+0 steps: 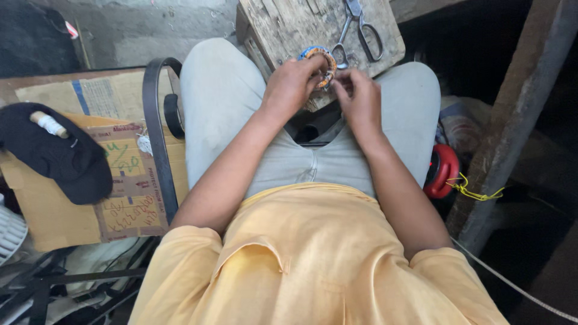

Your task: The person winds copper wire around a small circular coil form using both hands. They use scissors to cut the wire and tie a knot to secure the winding. The person then picks up a spool of white thread and begins to wrap it around the coil.

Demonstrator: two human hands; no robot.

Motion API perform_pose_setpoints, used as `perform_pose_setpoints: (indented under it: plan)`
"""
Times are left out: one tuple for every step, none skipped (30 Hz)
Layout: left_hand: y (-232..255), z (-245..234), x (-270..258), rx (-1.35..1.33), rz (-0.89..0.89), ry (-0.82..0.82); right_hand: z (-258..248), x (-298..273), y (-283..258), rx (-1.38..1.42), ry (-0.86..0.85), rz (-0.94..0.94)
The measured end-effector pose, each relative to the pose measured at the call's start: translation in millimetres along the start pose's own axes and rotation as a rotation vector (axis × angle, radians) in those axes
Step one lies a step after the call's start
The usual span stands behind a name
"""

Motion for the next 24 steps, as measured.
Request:
perform_pose_setpoints:
  plan:
    - [0.0, -0.7, 0.7, 0.009, 0.005, 0.003, 1.3, 1.3, -0.8, 0.043, -0.022, 0.019]
    - [0.1, -0.8, 1.1, 0.018, 0.010, 0.005, 3.7, 2.0, -1.9, 0.087, -0.044, 0.038]
    - [0.3, 0.3, -0.2, 0.022, 0.011, 0.004, 5.0, 0.7, -2.5, 0.128, -0.071, 0.063]
    - [-0.8, 0.8, -0.4, 0.027, 0.021, 0.005, 5.4, 1.0, -2.2, 0.147, -0.088, 0.093]
    - [-1.6, 1.7, -0.7, 0.031, 0.033, 0.003, 5.3, 0.2, -1.9, 0.166, -0.103, 0.126]
    - [-2.6, 2.8, -1.0, 0.034, 0.045, 0.001, 5.0, -0.8, -1.9, 0.184, -0.118, 0.159]
    - [-4.1, 4.0, -0.8, 0.030, 0.040, 0.001, 3.4, -1.7, -3.4, 0.204, -0.105, 0.129]
    - [-5.3, 5.2, -0.9, 0.026, 0.035, 0.001, 1.5, -3.1, -5.6, 0.224, -0.092, 0.098]
    - [-6.4, 6.4, -1.6, 0.024, 0.029, 0.003, -0.2, -4.3, -8.6, 0.244, -0.080, 0.065]
    - [-7.0, 8.7, -2.7, 0.050, 0.010, -0.016, -2.0, -6.6, -12.6, 0.266, -0.073, 0.011]
    - [-8.1, 10.5, -3.0, 0.078, -0.008, -0.032, -3.6, -7.7, -16.9, 0.288, -0.067, -0.047]
    - [-9.2, 12.5, -3.6, 0.105, -0.027, -0.047, -4.2, -7.9, -21.5, 0.310, -0.061, -0.105]
    - [-8.8, 14.1, -5.4, 0.162, 0.005, -0.027, -4.2, -7.9, -26.3, 0.276, -0.052, -0.169]
    - [-8.4, 15.8, -7.9, 0.219, 0.037, -0.008, -3.9, -7.9, -30.7, 0.241, -0.043, -0.232]
    - [-8.5, 17.8, -9.0, 0.276, 0.071, 0.011, -3.7, -7.5, -33.9, 0.206, -0.033, -0.296]
    - [-10.4, 19.4, -9.2, 0.284, 0.065, 0.008, -2.6, -5.3, -34.2, 0.222, -0.034, -0.243]
    - [-11.8, 21.6, -10.2, 0.289, 0.059, 0.002, -1.1, -4.0, -33.9, 0.237, -0.037, -0.187]
    - [-13.1, 24.0, -10.8, 0.295, 0.052, -0.003, -0.3, -3.6, -32.9, 0.251, -0.041, -0.131]
    - [-14.3, 25.4, -10.3, 0.306, 0.061, 0.009, 0.0, -3.9, -33.3, 0.214, -0.032, -0.170]
    - [-15.0, 27.1, -9.1, 0.317, 0.071, 0.022, 0.9, -4.7, -33.5, 0.176, -0.024, -0.209]
    - [-15.3, 28.2, -8.8, 0.328, 0.077, 0.034, 1.8, -6.3, -33.4, 0.139, -0.019, -0.248]
    - [-14.9, 29.0, -9.5, 0.329, 0.080, 0.049, 2.7, -7.5, -31.8, 0.162, -0.025, -0.228]
    - [-14.2, 29.2, -9.5, 0.332, 0.085, 0.064, 3.9, -7.9, -30.0, 0.185, -0.030, -0.209]
    - [-13.6, 28.5, -9.5, 0.335, 0.090, 0.079, 5.2, -7.8, -27.9, 0.209, -0.035, -0.190]
Point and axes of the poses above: each hand's wrist, its own x-axis towards the middle knuckle, its own z-axis out of the palm, y = z × x, the point moved 2 cm from there along x, towards the middle knuckle, and after that the axes turned 4 degrees about x, right-handed, at the moved point
